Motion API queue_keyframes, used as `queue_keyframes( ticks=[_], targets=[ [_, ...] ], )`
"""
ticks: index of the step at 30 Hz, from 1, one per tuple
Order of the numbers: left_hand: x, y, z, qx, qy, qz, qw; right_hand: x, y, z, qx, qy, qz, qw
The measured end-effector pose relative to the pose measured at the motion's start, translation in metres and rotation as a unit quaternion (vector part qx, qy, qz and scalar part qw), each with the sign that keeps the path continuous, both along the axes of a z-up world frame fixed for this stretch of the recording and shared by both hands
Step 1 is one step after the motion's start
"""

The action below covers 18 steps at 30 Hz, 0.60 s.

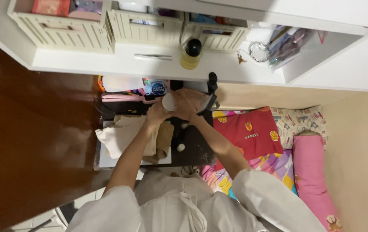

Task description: Organizing various personal items on a shelf and then folding a piece of clothing.

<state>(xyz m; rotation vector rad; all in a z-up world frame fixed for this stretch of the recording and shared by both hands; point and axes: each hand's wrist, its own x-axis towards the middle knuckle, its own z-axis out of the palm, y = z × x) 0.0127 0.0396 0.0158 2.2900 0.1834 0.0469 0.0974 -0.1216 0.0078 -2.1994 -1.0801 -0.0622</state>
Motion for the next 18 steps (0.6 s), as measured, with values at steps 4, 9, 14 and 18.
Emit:
queue_keyframes(
  ticks=[4,9,14,18],
  targets=[
    [0.017,0.028,-0.047,0.005,0.034,0.007,0.999,0.007,0.032,-0.007,-0.059,0.06,-0.01,0.996],
    [0.03,0.046,-0.094,-0.021,-0.032,0.018,0.999,0.012,0.054,-0.021,-0.126,0.099,-0.024,0.987],
    [0.016,0.049,-0.079,-0.047,-0.012,0.033,0.998,0.01,0.06,-0.009,-0.129,0.115,-0.005,0.985],
    [0.008,0.049,-0.081,-0.093,-0.084,0.037,0.991,-0.002,0.031,0.042,-0.17,0.055,-0.027,0.984]
  ],
)
